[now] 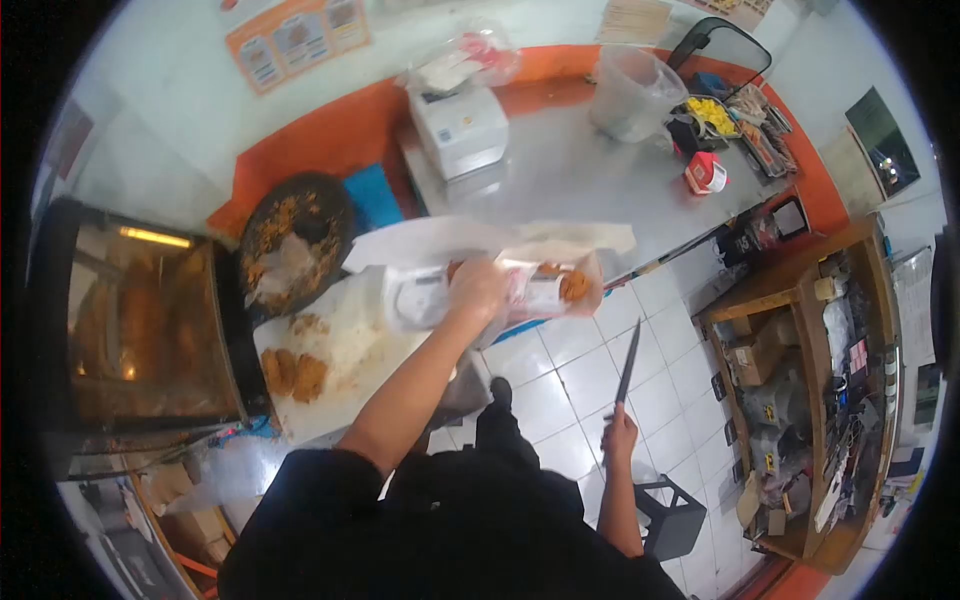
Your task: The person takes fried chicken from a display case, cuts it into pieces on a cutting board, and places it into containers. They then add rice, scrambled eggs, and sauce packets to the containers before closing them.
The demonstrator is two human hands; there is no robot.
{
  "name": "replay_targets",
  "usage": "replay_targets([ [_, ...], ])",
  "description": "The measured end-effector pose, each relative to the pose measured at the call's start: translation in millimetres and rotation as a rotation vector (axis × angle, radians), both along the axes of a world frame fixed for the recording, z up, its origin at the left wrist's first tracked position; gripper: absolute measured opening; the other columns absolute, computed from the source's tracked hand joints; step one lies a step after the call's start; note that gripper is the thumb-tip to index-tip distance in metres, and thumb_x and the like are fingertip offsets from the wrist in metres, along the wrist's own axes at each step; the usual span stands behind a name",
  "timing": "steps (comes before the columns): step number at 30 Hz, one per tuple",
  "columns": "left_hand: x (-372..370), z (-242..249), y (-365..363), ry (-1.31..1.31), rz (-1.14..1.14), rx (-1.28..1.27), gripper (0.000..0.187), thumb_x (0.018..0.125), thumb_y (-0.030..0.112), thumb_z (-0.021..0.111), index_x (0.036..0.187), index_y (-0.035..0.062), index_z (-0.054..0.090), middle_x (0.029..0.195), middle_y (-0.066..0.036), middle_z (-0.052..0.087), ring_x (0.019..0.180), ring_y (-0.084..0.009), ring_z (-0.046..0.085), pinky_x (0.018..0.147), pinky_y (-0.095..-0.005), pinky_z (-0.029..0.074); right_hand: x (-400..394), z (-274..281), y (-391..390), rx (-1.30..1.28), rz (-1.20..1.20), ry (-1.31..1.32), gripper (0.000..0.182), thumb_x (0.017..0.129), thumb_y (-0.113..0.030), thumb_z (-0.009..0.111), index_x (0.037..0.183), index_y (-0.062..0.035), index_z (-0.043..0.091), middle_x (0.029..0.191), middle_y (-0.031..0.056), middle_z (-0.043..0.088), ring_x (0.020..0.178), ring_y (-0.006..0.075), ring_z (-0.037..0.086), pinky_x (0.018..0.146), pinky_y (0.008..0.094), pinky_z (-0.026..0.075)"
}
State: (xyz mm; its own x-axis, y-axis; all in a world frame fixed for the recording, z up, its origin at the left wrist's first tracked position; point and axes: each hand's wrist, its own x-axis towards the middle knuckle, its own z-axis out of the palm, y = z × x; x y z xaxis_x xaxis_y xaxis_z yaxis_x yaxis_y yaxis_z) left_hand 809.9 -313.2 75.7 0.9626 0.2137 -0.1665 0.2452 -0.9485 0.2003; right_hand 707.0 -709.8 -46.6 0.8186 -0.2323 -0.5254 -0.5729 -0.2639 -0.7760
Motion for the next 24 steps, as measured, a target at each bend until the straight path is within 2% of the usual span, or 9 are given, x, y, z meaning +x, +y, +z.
replay_targets([
  [4, 164.8, -3.2, -21.3, 0.17, 0.026, -0.021, 0.033, 0.084, 0.037, 0.066, 0.082, 0.0059, 0.077, 0.101, -0.019, 0.072, 0.094, -0.0292, 0.071, 0.081, -0.0408, 0.055, 3.6, -16.5, -79.9, -0.095, -0.059, 0.013, 0.056, 0.1, -0.047, 0.049, 0.081, 0.0032, 0.062, 0.046, 0.0013, 0.043, 0.035, 0.0126, 0.044, 0.033, 0.0284, 0.033],
  [7, 262.0, -102.9, -19.5, 0.03, 0.161, -0.129, 0.038, 0.087, 0.04, 0.062, 0.09, 0.0043, 0.076, 0.097, -0.02, 0.072, 0.096, -0.0325, 0.07, 0.085, -0.0432, 0.053, -11.7, -9.8, -100.7, -0.114, -0.159, 0.073, 0.056, 0.101, -0.047, 0.048, 0.081, 0.0035, 0.062, 0.047, 0.0022, 0.045, 0.036, 0.0133, 0.045, 0.033, 0.0288, 0.034],
  [11, 303.8, -114.2, -26.0, 0.006, 0.251, -0.274, 0.046, 0.093, 0.038, 0.055, 0.12, 0.0011, 0.064, 0.125, -0.024, 0.061, 0.12, -0.0339, 0.058, 0.103, -0.0441, 0.042, -20.8, -7.7, -101.7, -0.042, -0.292, 0.135, 0.055, 0.101, -0.046, 0.047, 0.081, 0.0033, 0.062, 0.049, 0.0029, 0.046, 0.037, 0.0134, 0.046, 0.034, 0.0306, 0.036],
  [13, 241.3, -90.0, -26.4, -0.57, 0.056, -0.184, 0.041, 0.1, 0.029, 0.044, 0.125, -0.0013, 0.056, 0.131, -0.024, 0.057, 0.119, -0.0342, 0.056, 0.098, -0.0432, 0.044, -20.4, -21.2, -91.8, -0.129, -0.287, 0.146, 0.054, 0.099, -0.047, 0.05, 0.08, 0.0007, 0.066, 0.05, 0.0029, 0.048, 0.038, 0.0141, 0.046, 0.036, 0.0316, 0.038],
  [14, 213.9, -30.7, -36.5, -0.279, -0.006, -0.294, 0.044, 0.101, 0.028, 0.042, 0.131, -0.0022, 0.054, 0.132, -0.023, 0.057, 0.12, -0.0312, 0.056, 0.1, -0.0415, 0.044, -20.2, -20.2, -84.3, -0.067, -0.285, 0.104, 0.056, 0.098, -0.049, 0.05, 0.079, 0.0001, 0.067, 0.051, 0.0042, 0.05, 0.04, 0.0159, 0.048, 0.038, 0.033, 0.04],
  [18, 57.7, -32.8, 7.8, -0.853, -0.127, -0.578, 0.055, 0.104, 0.037, 0.04, 0.139, -0.0036, 0.05, 0.142, -0.022, 0.051, 0.135, -0.0381, 0.045, 0.115, -0.0465, 0.03, 34.8, -27.6, -46.0, -0.28, -0.051, -0.05, 0.059, 0.096, -0.056, 0.051, 0.088, -0.0005, 0.069, 0.068, 0.0115, 0.062, 0.058, 0.021, 0.059, 0.055, 0.036, 0.048],
  [19, 18.3, -12.9, 10.4, -0.729, 0.012, -0.481, 0.059, 0.103, 0.043, 0.041, 0.139, -0.003, 0.05, 0.142, -0.024, 0.051, 0.135, -0.0384, 0.044, 0.115, -0.0479, 0.031, 49.0, -16.5, -31.7, -0.33, 0.038, -0.123, 0.06, 0.096, -0.057, 0.051, 0.089, -0.0008, 0.07, 0.072, 0.0144, 0.065, 0.065, 0.0242, 0.062, 0.063, 0.0377, 0.051],
  [21, -57.1, -83.4, 89.9, -0.985, -0.024, -0.108, 0.058, 0.1, 0.042, 0.047, 0.136, -0.0025, 0.053, 0.138, -0.021, 0.055, 0.13, -0.0359, 0.049, 0.112, -0.0469, 0.034, 75.4, 17.9, 5.6, -0.241, 0.113, -0.165, 0.064, 0.096, -0.059, 0.049, 0.084, 0.0001, 0.07, 0.075, 0.02, 0.067, 0.077, 0.0319, 0.066, 0.074, 0.0434, 0.05],
  [24, -158.0, -107.5, 160.2, -0.753, 0.263, 0.218, 0.048, 0.097, 0.036, 0.051, 0.126, -0.001, 0.058, 0.129, -0.02, 0.059, 0.121, -0.0341, 0.054, 0.104, -0.0454, 0.04, 85.7, 22.9, 43.7, -0.222, 0.22, -0.391, 0.046, 0.099, -0.043, 0.049, 0.096, -0.0019, 0.071, 0.082, 0.0183, 0.068, 0.075, 0.0279, 0.065, 0.073, 0.0395, 0.051],
])
